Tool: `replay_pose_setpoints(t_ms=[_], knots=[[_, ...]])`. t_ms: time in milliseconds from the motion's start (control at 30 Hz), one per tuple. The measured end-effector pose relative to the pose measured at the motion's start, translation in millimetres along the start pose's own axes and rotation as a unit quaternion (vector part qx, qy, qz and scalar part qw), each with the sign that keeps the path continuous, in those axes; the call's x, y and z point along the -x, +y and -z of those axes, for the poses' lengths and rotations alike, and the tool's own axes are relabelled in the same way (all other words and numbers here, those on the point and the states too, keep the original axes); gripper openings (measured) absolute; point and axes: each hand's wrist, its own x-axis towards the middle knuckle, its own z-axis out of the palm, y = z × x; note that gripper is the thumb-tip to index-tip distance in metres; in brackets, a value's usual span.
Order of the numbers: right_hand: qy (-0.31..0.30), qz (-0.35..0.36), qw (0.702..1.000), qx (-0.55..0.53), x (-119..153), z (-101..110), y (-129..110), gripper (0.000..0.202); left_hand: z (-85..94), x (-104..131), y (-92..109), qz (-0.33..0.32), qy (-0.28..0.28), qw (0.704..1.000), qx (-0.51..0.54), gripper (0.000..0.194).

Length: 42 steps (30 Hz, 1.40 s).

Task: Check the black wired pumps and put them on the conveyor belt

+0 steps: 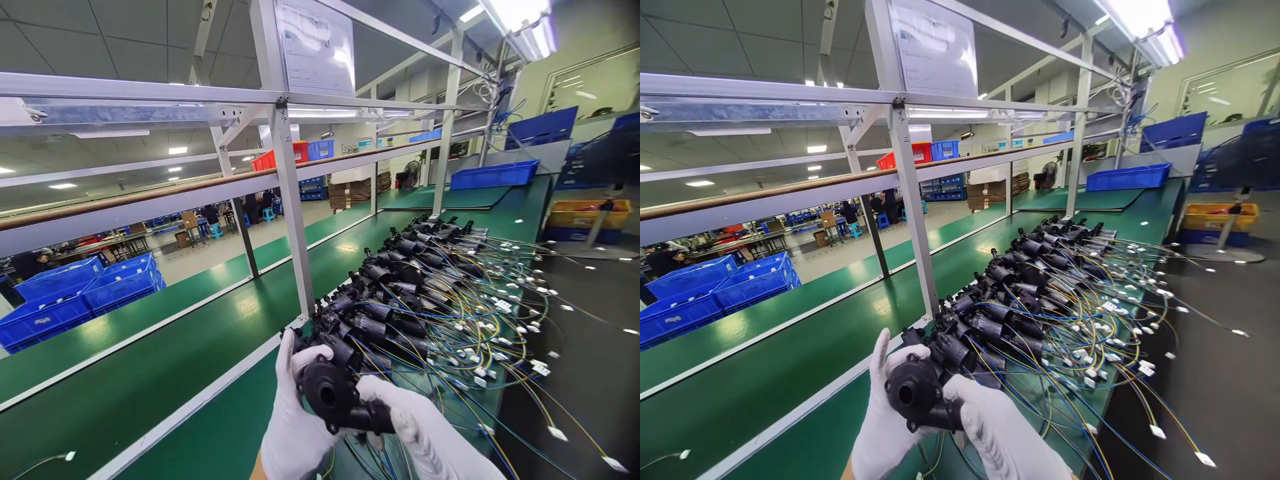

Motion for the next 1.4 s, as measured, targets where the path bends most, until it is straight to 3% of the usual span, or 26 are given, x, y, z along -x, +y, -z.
replay_pose_setpoints(t_ms=[300, 467, 667, 1067, 1167, 1300, 1400], knots=[[-0.039, 0.014, 0.999, -0.009, -2.5, 1.0, 0.8, 0.078, 4.3, 2.0, 2.4, -0.004, -0.005, 1.0, -0.008, 0.129], [-0.023, 0.004, 0.999, -0.034, -9.1, -1.7, -1.1, 0.084, 4.7, -2.7, 12.0, 0.015, -0.001, 1.0, 0.001, 0.13], [-0.036, 0.013, 0.999, -0.006, -6.4, -1.6, 8.5, 0.079, 3.7, -2.3, 12.3, 0.012, -0.003, 1.0, -0.008, 0.127], [-0.041, 0.02, 0.999, 0.003, -10.5, -1.7, 5.8, 0.075, 4.2, -5.4, 15.0, 0.024, -0.003, 1.0, -0.004, 0.128], [-0.051, 0.004, 0.998, 0.039, -12.8, 2.9, 11.0, 0.07, 5.1, -1.2, 11.9, -0.005, -0.03, 0.999, -0.036, 0.12], [-0.138, 0.053, 0.988, 0.037, -11.4, 14.9, 14.6, 0.069, 21.7, 7.1, 19.3, -0.101, -0.082, 0.975, -0.181, 0.105], [-0.186, 0.061, 0.981, 0.0, -5.9, 20.3, 15.7, 0.066, 49.8, 5.8, 31.0, -0.072, -0.015, 0.969, -0.234, 0.099]])
